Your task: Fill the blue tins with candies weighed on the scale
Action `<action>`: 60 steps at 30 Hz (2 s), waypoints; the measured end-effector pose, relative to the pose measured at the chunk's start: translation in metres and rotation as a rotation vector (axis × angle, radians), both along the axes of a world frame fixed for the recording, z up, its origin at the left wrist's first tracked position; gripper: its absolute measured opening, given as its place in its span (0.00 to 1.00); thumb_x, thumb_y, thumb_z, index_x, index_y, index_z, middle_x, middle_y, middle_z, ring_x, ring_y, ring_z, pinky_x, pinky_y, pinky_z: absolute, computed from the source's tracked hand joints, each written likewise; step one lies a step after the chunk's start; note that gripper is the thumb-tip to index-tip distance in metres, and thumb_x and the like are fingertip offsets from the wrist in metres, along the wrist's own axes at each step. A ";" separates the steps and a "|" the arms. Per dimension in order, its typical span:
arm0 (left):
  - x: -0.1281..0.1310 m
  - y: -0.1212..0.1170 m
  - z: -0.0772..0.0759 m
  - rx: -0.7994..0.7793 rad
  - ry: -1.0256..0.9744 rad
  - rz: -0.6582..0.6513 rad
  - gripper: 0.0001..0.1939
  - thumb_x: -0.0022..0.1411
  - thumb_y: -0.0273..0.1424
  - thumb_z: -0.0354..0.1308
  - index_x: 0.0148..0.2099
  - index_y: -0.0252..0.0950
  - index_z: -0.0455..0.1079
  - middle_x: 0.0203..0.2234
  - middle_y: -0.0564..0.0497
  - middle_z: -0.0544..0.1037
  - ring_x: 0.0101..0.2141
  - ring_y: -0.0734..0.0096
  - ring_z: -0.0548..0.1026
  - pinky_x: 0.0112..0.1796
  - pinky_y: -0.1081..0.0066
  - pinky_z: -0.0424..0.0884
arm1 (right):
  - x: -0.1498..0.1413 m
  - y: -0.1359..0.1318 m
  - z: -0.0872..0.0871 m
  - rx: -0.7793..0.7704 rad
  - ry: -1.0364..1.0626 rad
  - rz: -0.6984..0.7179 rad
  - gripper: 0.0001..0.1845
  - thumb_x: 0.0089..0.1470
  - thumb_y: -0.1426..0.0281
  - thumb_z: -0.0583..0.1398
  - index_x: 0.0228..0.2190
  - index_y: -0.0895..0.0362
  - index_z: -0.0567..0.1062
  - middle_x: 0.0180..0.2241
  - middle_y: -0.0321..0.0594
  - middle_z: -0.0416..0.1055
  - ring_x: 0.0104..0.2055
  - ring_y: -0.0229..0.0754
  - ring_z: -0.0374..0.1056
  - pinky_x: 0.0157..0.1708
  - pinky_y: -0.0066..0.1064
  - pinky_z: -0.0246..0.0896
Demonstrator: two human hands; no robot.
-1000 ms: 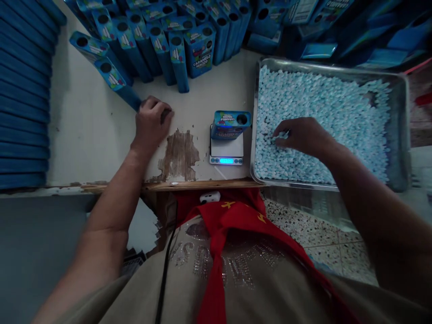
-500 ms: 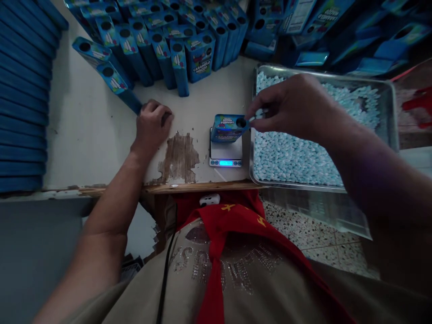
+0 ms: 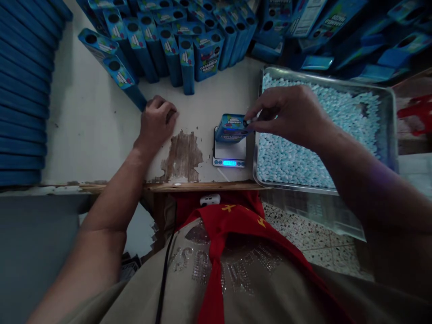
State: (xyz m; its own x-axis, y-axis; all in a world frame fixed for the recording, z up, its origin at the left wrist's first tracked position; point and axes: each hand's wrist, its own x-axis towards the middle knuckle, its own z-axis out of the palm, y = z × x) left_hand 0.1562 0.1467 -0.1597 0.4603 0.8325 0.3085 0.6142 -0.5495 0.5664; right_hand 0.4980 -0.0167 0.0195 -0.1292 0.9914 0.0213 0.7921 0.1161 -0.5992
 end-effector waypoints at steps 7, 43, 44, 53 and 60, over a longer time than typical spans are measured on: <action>-0.003 0.004 -0.004 -0.004 -0.049 -0.027 0.09 0.80 0.44 0.66 0.46 0.47 0.79 0.51 0.42 0.83 0.59 0.45 0.79 0.63 0.41 0.75 | 0.008 -0.003 0.011 0.106 0.153 -0.154 0.06 0.61 0.78 0.74 0.39 0.57 0.92 0.35 0.39 0.88 0.34 0.38 0.77 0.39 0.33 0.71; 0.028 -0.040 0.036 0.123 -0.117 -0.086 0.27 0.84 0.64 0.65 0.59 0.47 0.83 0.58 0.40 0.84 0.65 0.35 0.80 0.69 0.35 0.75 | 0.049 -0.054 -0.029 -0.305 -0.442 -0.267 0.14 0.66 0.71 0.69 0.50 0.57 0.93 0.43 0.50 0.88 0.42 0.52 0.83 0.46 0.41 0.71; 0.044 -0.054 0.051 0.144 -0.104 -0.156 0.26 0.82 0.63 0.69 0.63 0.50 0.83 0.62 0.41 0.84 0.68 0.34 0.79 0.72 0.33 0.72 | 0.049 -0.052 -0.029 -0.313 -0.514 -0.212 0.16 0.67 0.71 0.70 0.54 0.56 0.92 0.50 0.54 0.88 0.45 0.54 0.84 0.47 0.43 0.72; 0.074 -0.078 0.112 -0.034 0.131 -0.414 0.28 0.74 0.34 0.78 0.71 0.61 0.82 0.60 0.38 0.86 0.58 0.37 0.88 0.52 0.39 0.87 | 0.028 0.016 -0.032 -0.046 -0.498 -0.087 0.17 0.75 0.67 0.62 0.55 0.50 0.91 0.56 0.57 0.88 0.46 0.64 0.87 0.45 0.51 0.79; -0.122 0.068 0.200 0.227 0.091 0.165 0.28 0.69 0.51 0.79 0.64 0.49 0.79 0.56 0.44 0.86 0.57 0.36 0.86 0.63 0.34 0.82 | -0.039 0.088 -0.044 0.089 -0.173 0.153 0.17 0.72 0.67 0.61 0.47 0.42 0.92 0.48 0.52 0.91 0.37 0.64 0.87 0.44 0.56 0.82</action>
State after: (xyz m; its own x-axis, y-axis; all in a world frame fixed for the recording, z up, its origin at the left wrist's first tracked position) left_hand 0.0341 0.2152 0.0401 0.3589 0.8127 0.4590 0.7483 -0.5445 0.3790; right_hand 0.4590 0.0716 -0.0241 -0.2869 0.9552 0.0722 0.8513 0.2888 -0.4381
